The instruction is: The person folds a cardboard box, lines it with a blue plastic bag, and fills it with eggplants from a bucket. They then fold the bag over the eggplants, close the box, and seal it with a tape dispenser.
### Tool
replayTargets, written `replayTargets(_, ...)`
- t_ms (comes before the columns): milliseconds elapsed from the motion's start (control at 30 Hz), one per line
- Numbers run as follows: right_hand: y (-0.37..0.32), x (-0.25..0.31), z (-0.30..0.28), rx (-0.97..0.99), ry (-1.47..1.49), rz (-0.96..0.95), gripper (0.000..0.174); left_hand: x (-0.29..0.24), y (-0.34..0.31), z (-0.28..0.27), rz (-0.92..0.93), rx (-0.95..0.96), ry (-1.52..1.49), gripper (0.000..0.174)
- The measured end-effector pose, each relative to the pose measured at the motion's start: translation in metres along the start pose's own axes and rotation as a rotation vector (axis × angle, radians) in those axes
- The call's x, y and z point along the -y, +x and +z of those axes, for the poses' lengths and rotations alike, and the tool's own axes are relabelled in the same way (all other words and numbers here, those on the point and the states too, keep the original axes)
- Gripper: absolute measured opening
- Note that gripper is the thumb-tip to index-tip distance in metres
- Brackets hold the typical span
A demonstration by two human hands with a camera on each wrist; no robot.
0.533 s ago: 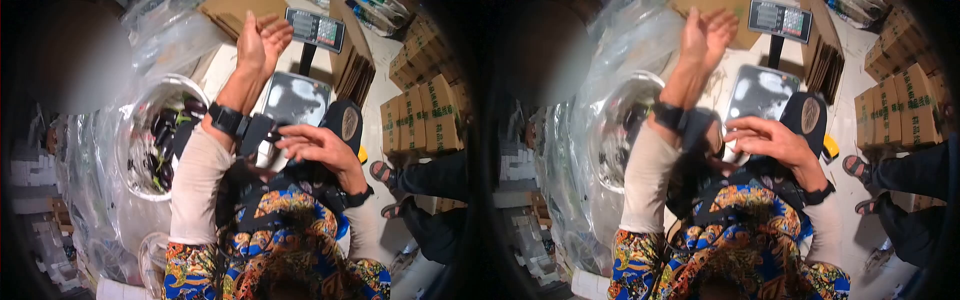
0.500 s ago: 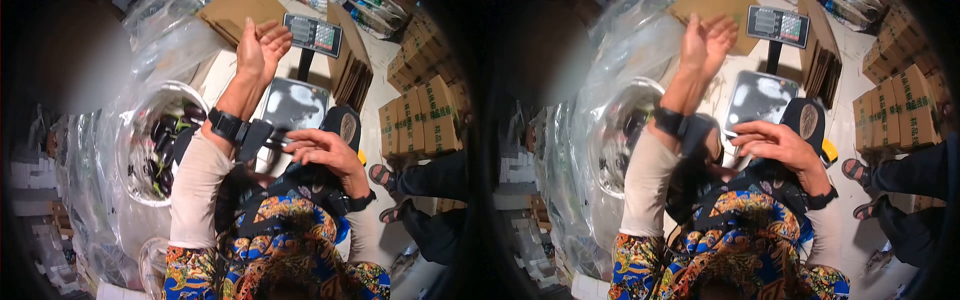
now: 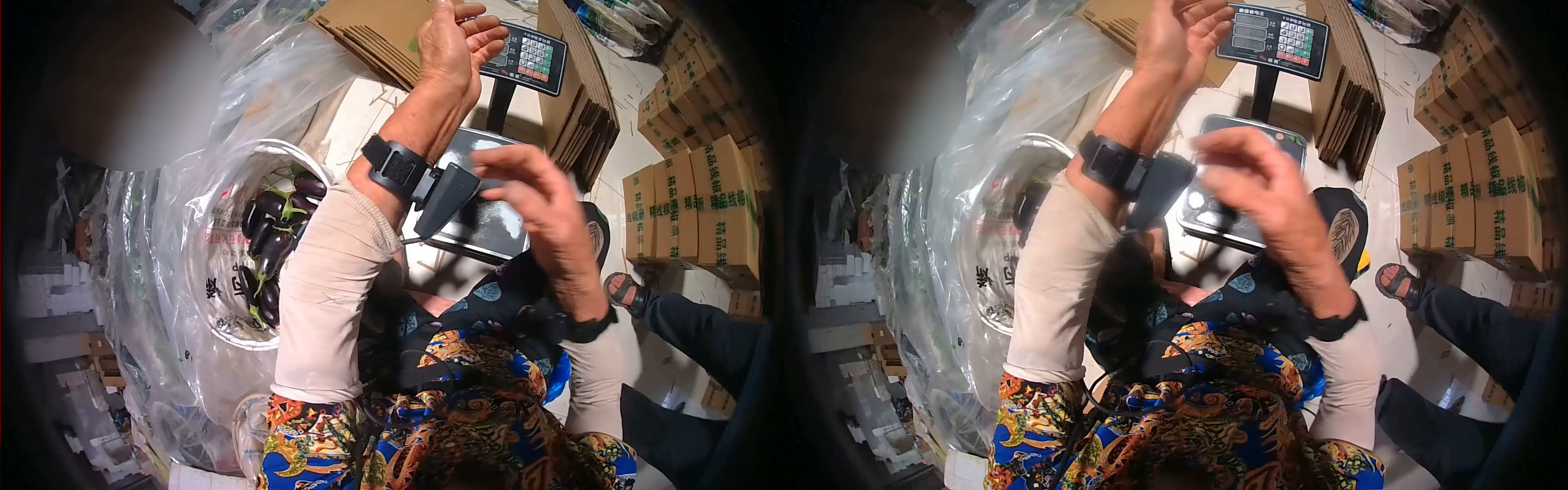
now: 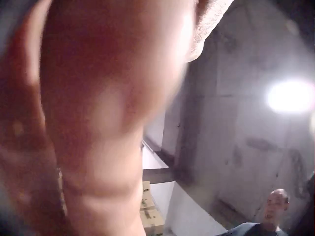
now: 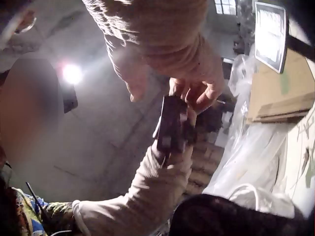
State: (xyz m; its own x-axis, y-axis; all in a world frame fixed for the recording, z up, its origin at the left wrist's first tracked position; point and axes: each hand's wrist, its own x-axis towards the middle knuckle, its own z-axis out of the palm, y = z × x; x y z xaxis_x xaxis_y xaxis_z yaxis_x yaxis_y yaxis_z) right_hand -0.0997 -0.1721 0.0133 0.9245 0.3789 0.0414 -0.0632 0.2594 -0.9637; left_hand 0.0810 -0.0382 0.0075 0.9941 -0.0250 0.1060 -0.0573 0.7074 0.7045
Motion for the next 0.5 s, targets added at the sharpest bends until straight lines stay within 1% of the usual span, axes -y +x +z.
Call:
replayTargets(33,0.004,-0.004,0.012,0.05,0.025,0.059,0.041,0.002,0.001,0.001,0.02,-0.013,0.04,0.055)
replayTargets(67,0.006,-0.014,0.025,0.021,0.105,0.046,0.042,0.0,0.0,0.004,0.047,-0.042,0.069,0.049)
replayTargets(133,0.008,-0.027,0.044,-0.044,0.294,0.061,0.044,-0.002,0.006,-0.001,0.133,-0.014,0.251,0.045)
replayTargets(167,0.011,-0.028,0.047,-0.025,0.311,0.103,0.044,-0.006,0.005,0.0,0.18,0.0,0.342,0.043)
replayTargets(200,0.013,-0.03,0.049,-0.006,0.329,0.147,0.043,-0.008,0.004,0.004,0.215,-0.019,0.352,0.036)
replayTargets(233,0.014,-0.032,0.052,0.013,0.347,0.192,0.043,-0.01,0.001,0.007,0.307,-0.005,0.484,0.033)
replayTargets(300,0.012,-0.039,0.057,0.012,0.365,0.19,0.041,-0.018,-0.007,0.013,0.481,0.028,0.75,0.028)
replayTargets(333,0.01,-0.039,0.058,0.01,0.356,0.187,0.039,-0.019,-0.008,0.009,1.185,0.029,1.308,0.019)
replayTargets(433,0.009,-0.039,0.061,0.038,0.398,0.232,0.038,-0.023,-0.032,0.016,1.216,0.354,1.72,0.016)
replayTargets(467,0.01,-0.039,0.061,0.052,0.42,0.251,0.037,-0.019,-0.033,0.013,1.256,0.347,1.6,0.013)
replayTargets(500,0.011,-0.043,0.063,0.03,0.441,0.214,0.04,-0.013,-0.027,0.006,1.202,0.235,1.517,0.013)
